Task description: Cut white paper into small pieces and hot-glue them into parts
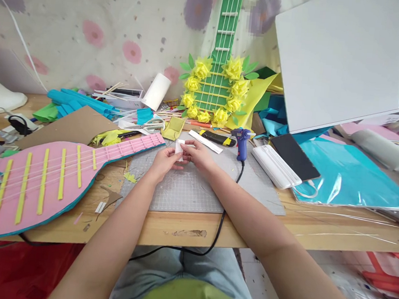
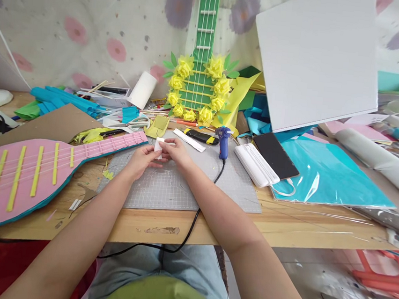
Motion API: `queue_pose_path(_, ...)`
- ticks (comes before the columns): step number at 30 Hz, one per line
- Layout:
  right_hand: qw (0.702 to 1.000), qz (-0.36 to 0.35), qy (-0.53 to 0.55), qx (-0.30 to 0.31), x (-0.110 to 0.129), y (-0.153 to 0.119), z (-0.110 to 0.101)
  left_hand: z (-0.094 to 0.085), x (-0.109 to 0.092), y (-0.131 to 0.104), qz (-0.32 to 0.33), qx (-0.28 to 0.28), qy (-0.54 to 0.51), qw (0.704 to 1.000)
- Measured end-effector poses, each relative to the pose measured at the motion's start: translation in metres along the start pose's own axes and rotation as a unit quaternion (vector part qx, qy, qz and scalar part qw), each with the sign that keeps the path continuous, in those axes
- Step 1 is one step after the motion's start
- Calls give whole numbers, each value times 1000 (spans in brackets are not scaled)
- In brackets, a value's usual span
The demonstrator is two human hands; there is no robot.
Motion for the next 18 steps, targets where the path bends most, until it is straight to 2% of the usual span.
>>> queue_pose_path(5, 996, -58, -42, -49, 9, -1, -13, 2, 3, 0, -17, 20, -8, 1000)
queue_pose_path(10, 991, -97, -81, -47, 17, -1, -12, -1, 8, 3, -29, 23, -40, 999)
queue_pose_path(18, 983, -123, -120, -63, 19, -1, -15, 1, 12, 2, -43, 28, -30, 998)
Point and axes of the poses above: each hand's wrist, its own y-axis towards the middle knuckle, its own z-axis out of the palm, x = y × z, the point moved 9 cm from there along y, towards the middle knuckle, and after that the axes turned 15 degrees about x, right-handed, at the moved point
